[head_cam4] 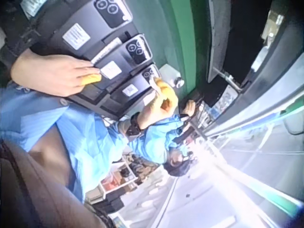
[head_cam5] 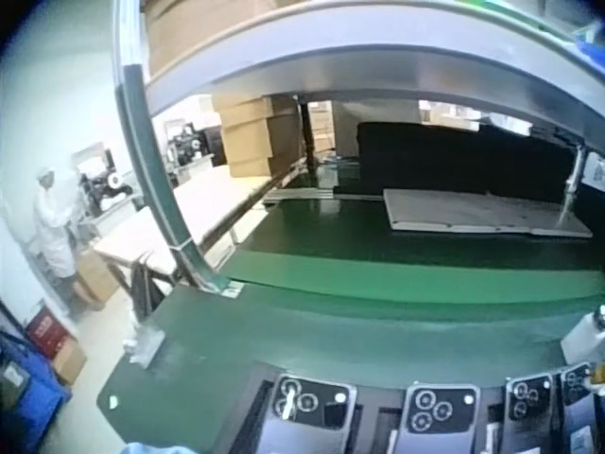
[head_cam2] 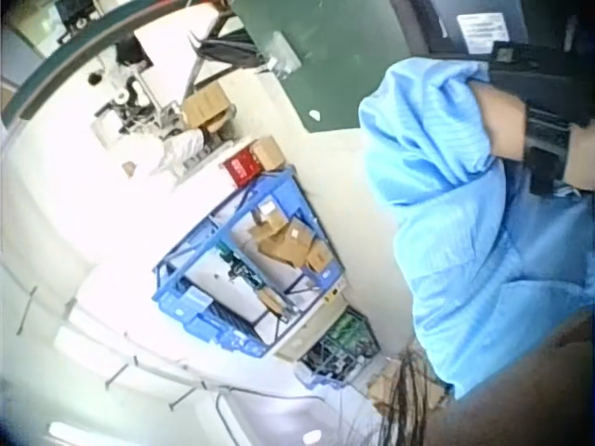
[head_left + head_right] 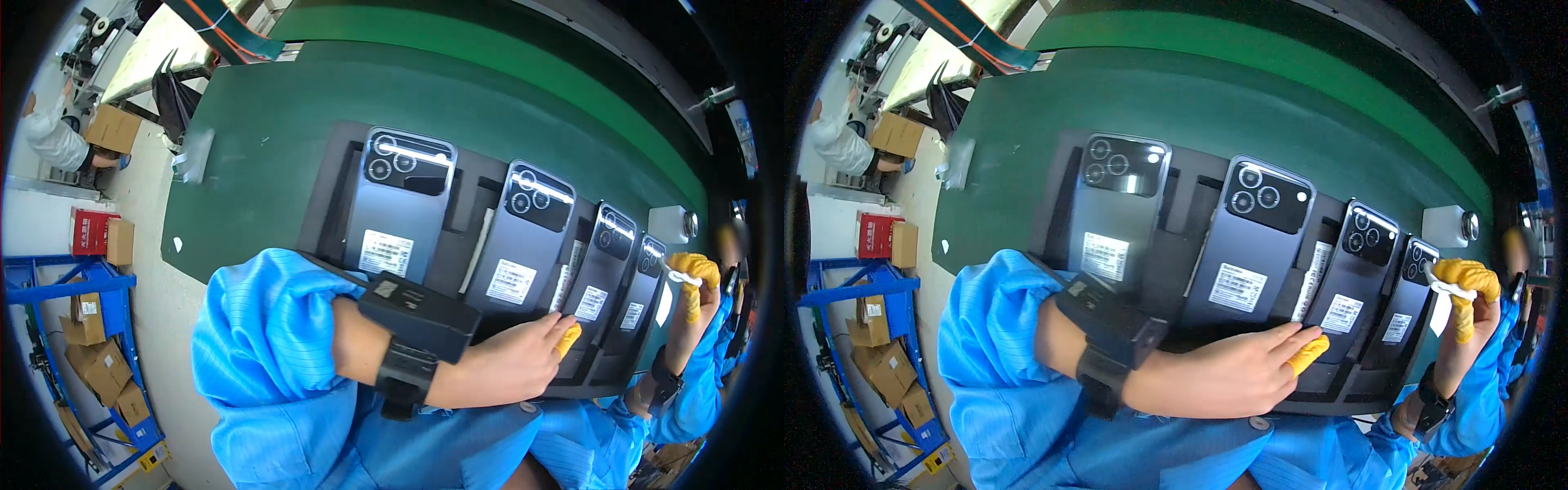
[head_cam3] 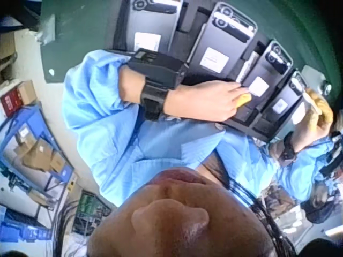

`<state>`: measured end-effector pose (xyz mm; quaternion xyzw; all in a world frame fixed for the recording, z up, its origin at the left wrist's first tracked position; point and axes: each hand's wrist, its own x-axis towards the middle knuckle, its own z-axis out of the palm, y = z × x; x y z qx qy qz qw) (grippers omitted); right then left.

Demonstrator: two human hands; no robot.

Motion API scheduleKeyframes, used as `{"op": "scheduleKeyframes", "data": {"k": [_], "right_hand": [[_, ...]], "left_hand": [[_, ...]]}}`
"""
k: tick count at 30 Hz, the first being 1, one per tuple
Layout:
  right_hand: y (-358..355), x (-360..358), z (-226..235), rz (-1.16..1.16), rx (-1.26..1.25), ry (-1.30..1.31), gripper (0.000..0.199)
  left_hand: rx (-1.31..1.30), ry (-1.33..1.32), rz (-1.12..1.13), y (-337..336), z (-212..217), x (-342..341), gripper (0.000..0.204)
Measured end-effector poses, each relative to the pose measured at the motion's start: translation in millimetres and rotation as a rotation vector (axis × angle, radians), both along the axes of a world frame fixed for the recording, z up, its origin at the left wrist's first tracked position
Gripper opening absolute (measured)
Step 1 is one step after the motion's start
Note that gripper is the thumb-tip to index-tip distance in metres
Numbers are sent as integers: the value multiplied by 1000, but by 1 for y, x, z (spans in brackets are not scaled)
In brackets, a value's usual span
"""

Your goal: Cleaning and inspecting the back and camera modules of multiple smartphones using a cloth and arranging them in a tray.

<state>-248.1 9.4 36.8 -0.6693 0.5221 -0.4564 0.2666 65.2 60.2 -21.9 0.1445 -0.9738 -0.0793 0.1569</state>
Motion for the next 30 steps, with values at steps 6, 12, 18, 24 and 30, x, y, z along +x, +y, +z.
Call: {"op": "scheduleKeyframes", "data": {"k": [6, 12, 18, 24, 30], "right_hand": [[-4, 14, 7, 11, 0, 70, 29], [-18, 35, 12, 40, 9, 153, 39], [-56, 153, 22, 372, 33, 170, 18], [-93, 243, -13, 553, -258, 266, 14], [-77, 257, -17, 559, -308, 565, 17]], "left_hand": [[-15, 32, -35, 3, 8, 6, 40], [-313, -291, 334, 22, 50, 38, 38], [-35, -330, 695, 19, 63, 93, 33], [-2, -426, 658, 26, 41, 98, 32], [-98, -358, 611, 23, 42, 102, 26]]}}
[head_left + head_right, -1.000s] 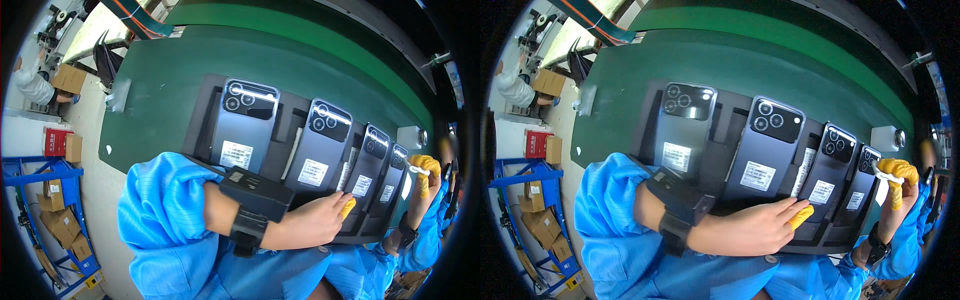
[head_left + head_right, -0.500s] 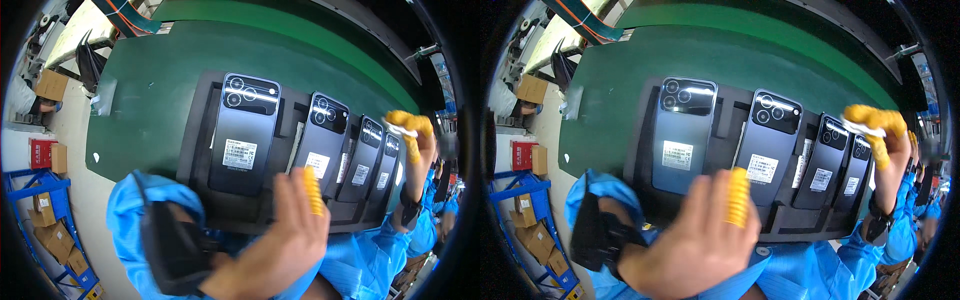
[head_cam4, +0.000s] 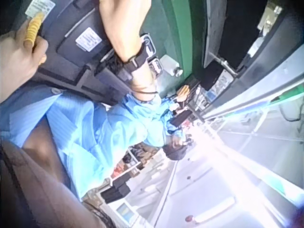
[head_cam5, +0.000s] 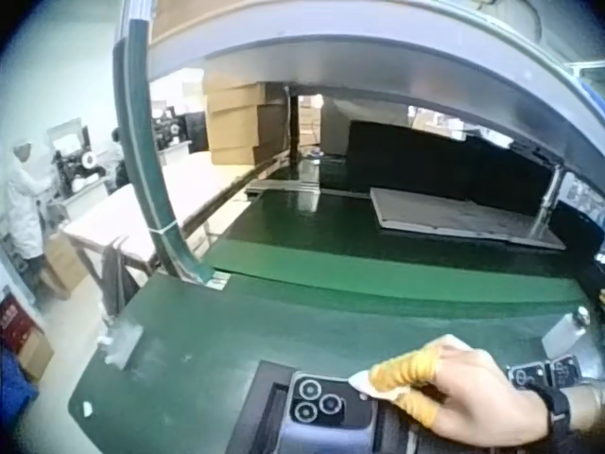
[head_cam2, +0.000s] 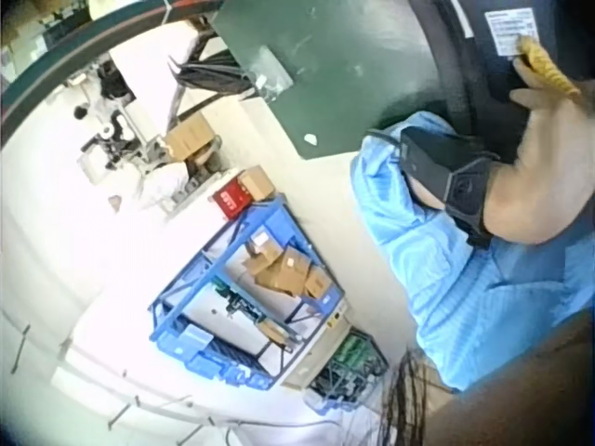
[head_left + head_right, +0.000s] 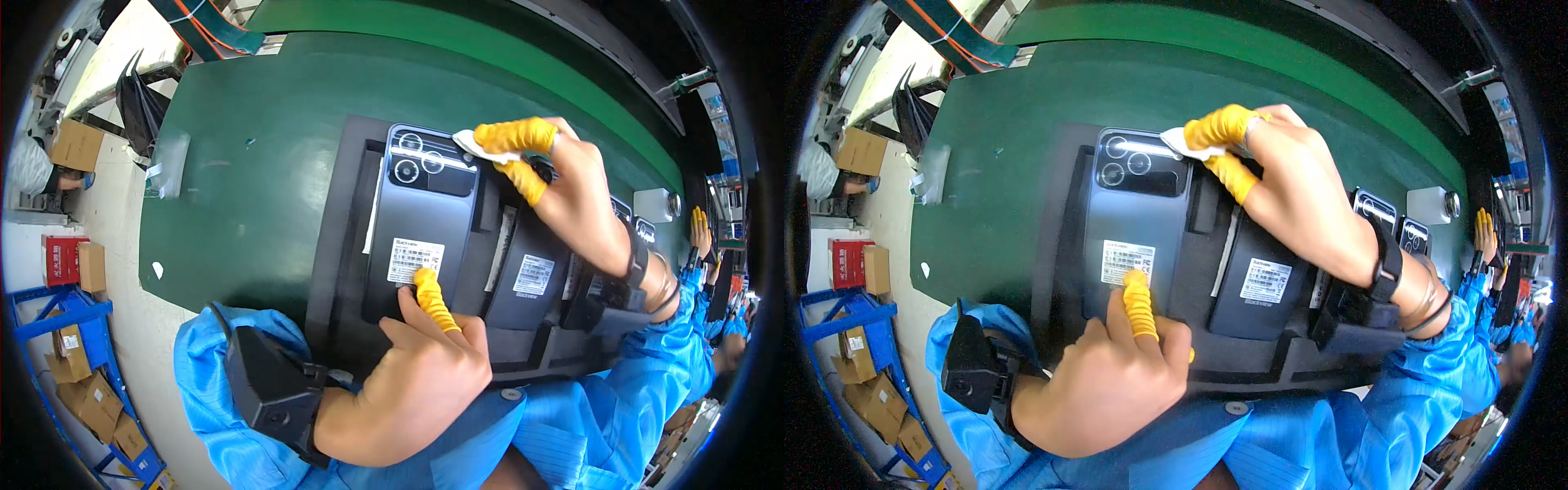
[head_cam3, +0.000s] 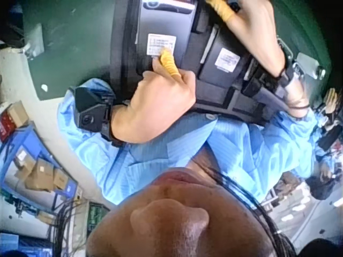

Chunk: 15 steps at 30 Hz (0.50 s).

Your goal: Cleaning and inspecting the back and camera modules of multiple smartphones using a cloth and arranging them in a tray.

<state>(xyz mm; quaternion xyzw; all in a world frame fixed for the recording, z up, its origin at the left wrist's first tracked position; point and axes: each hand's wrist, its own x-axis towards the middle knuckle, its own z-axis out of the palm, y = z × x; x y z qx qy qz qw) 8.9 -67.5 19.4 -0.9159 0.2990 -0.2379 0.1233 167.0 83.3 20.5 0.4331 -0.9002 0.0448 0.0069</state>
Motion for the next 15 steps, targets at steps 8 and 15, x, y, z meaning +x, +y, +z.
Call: {"op": "scheduleKeyframes", "data": {"k": [8, 15], "right_hand": [[13, -3, -4, 28, -205, 136, 24], [26, -2, 19, -60, 43, 208, 24]], "left_hand": [[-34, 15, -43, -7, -3, 0, 18], [113, -31, -163, -12, 0, 0, 28]]}}
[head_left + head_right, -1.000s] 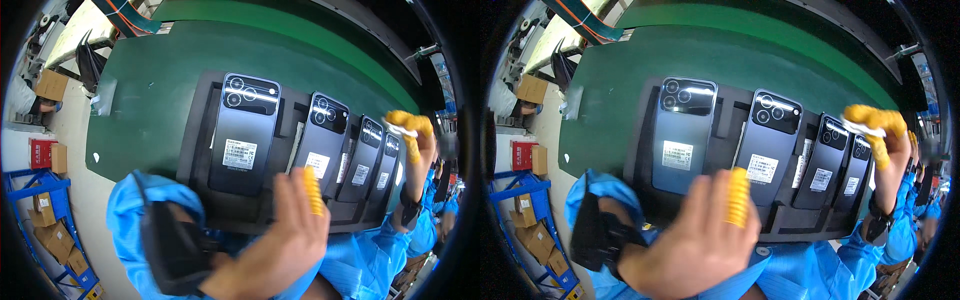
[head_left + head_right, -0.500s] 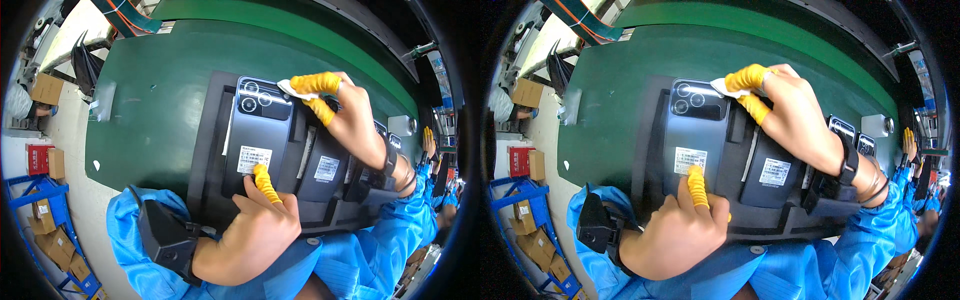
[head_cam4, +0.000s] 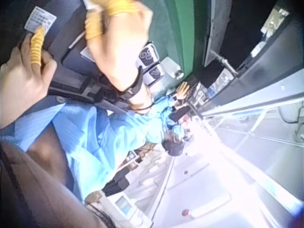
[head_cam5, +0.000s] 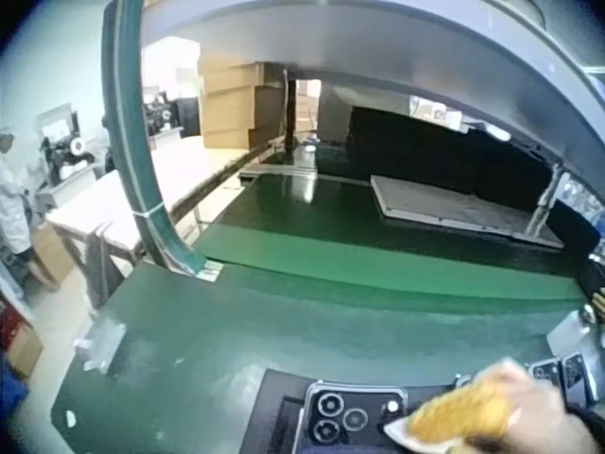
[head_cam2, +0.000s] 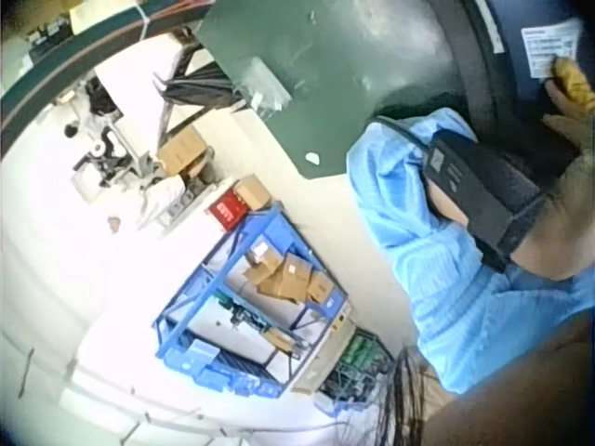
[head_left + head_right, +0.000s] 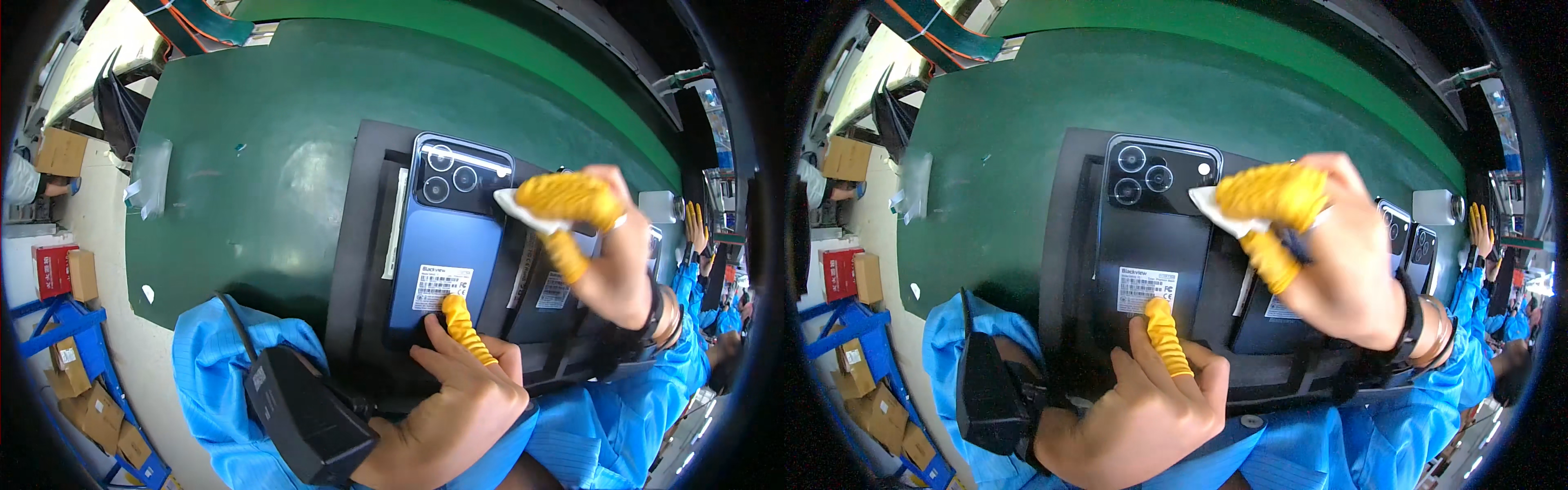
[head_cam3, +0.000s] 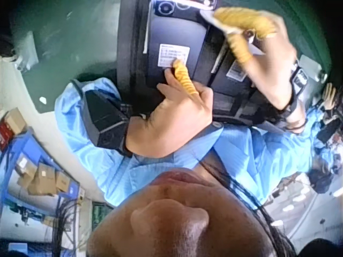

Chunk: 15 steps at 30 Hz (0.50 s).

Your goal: Cleaning and inspecting the back and camera modules of multiple smartphones using a cloth and arranging them in a tray.

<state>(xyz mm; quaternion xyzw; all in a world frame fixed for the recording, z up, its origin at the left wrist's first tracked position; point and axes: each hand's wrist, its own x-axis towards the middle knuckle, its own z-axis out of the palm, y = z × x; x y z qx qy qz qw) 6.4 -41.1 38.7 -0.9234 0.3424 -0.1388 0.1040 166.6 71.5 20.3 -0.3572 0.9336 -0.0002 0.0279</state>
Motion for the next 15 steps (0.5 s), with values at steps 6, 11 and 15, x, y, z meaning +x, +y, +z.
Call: {"op": "scheduleKeyframes", "data": {"k": [6, 11, 15], "right_hand": [[-34, 22, -8, 163, -153, -197, 24], [-45, 48, -27, 368, -66, -207, 28], [-39, 52, -27, 472, -113, -99, 25]], "left_hand": [[-86, 19, 39, 3, -6, 1, 23], [-113, -70, -84, -2, 5, 9, 20], [-98, -111, -106, -6, 7, 9, 20]]}}
